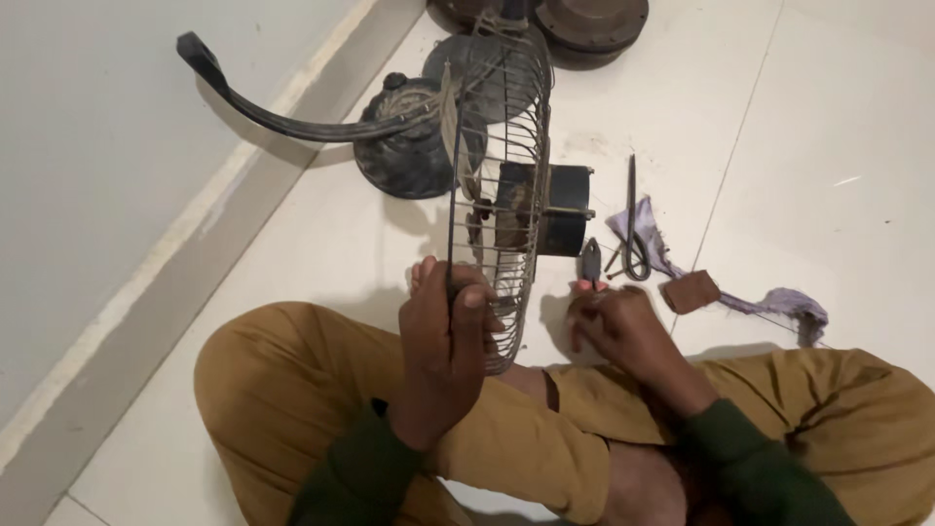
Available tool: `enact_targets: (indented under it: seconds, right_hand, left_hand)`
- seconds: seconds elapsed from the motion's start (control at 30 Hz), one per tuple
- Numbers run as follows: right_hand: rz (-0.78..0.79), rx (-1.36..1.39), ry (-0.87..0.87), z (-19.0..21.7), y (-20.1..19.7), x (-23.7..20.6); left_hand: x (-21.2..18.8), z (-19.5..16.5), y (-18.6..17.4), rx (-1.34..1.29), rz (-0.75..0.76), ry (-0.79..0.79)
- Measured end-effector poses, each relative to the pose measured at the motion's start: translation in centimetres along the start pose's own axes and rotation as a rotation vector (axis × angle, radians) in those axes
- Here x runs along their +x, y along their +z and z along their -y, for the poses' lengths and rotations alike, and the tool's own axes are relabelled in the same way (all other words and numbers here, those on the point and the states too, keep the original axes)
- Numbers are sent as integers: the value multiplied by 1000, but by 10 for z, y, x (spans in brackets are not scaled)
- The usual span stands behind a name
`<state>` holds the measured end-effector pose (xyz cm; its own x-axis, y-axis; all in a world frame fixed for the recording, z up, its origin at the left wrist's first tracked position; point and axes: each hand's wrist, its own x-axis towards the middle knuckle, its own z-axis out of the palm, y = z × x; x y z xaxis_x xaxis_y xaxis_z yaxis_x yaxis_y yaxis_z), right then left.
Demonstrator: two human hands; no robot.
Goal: The person sits on the floor and repairs an electric fan. They pry open the fan motor housing with a metal rod, separate the cover halves, mount the motor onto the fan stand base, and use pliers to work on the fan cage and motor assembly.
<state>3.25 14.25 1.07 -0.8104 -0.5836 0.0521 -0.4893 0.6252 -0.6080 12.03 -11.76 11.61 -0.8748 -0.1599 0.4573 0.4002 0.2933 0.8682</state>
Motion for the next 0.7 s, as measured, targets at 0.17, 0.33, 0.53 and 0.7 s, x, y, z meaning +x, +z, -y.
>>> enact_targets:
  seconds: [0.17,0.33,0.53,0.7]
  right_hand:
    - [-573,488,32,46,-33,22]
    - [-579,722,115,70,-44,48]
    - [-560,820,-33,68,-50,51]
    - [-513,905,-93,68,-55,49]
  left_hand:
    - [-1,-2,0,-5,20,-33]
    - [-2,0,2,-108,36,-137]
    - [-3,0,0,42,16,32]
    - [-3,1,1,-76,21,-109]
